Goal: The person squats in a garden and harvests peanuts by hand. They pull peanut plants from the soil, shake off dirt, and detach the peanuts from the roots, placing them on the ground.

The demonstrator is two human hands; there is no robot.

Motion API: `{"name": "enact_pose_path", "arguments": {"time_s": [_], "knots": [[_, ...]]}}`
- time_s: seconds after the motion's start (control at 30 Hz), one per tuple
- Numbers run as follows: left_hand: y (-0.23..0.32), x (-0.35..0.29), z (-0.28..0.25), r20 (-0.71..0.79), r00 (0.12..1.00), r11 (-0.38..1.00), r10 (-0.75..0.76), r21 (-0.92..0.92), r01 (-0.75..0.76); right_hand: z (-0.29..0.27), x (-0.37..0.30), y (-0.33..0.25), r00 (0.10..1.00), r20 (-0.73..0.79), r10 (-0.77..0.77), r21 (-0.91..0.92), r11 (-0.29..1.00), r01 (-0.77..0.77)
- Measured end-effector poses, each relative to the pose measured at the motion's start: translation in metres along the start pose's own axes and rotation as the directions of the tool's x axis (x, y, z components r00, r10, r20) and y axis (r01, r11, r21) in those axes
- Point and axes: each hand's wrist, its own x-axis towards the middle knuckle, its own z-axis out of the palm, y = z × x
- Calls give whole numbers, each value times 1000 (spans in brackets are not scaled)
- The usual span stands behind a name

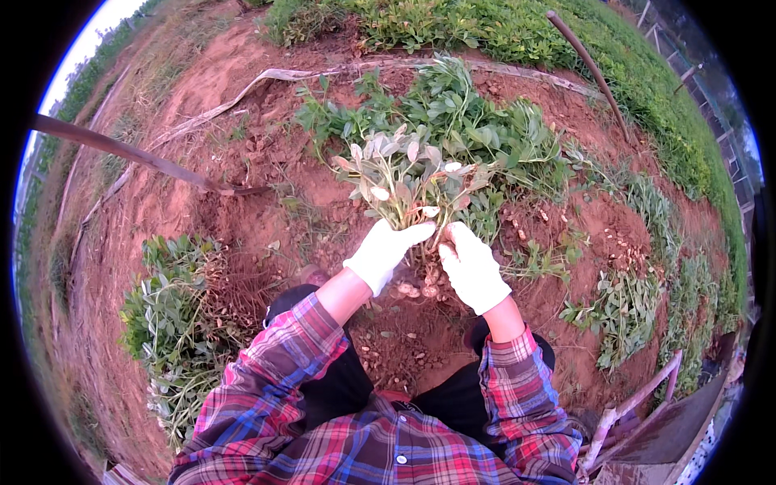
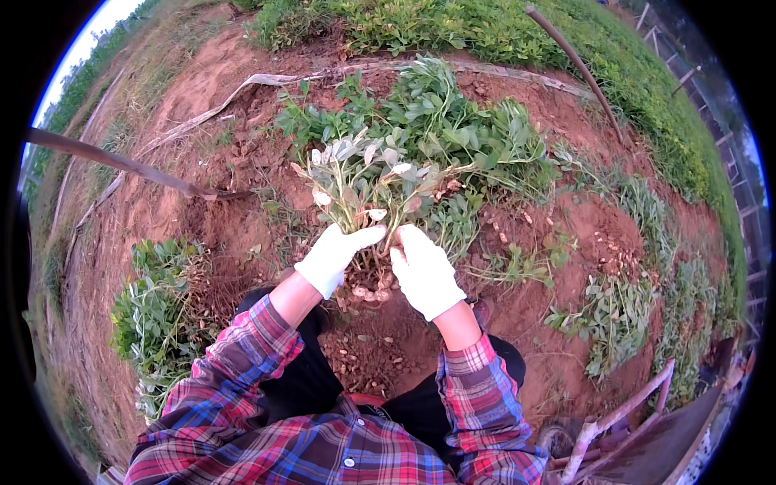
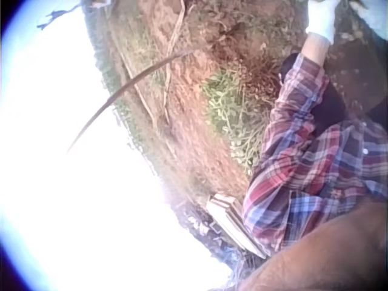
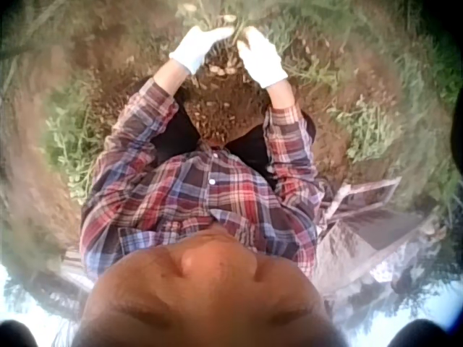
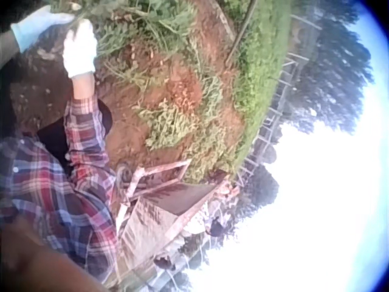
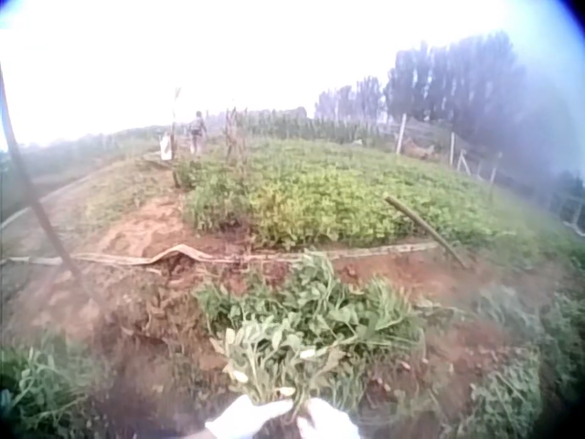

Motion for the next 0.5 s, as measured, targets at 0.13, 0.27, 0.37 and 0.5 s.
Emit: {"name": "enact_pose_path", "arguments": {"time_s": [0.13, 0.27, 0.37, 0.5], "knots": [[-3, 0, -3, 1, 1000, 998, 30, 52, -30, 0, -2, -9, 995, 62, 82, 1, 997, -82], [-1, -1, -5, -41, 998, 997, 40, 64, -38, 1, -4, -2, 971, 133, 198, 100, 972, -212], [-1, 2, -7, -110, 993, 998, 50, 34, -47, -9, -10, 6, 961, 154, 232, 314, 910, -270], [-19, 21, -33, -315, 945, 989, -84, 91, 119, -67, -40, 5, 906, 185, 380, 741, 552, -383]]}}
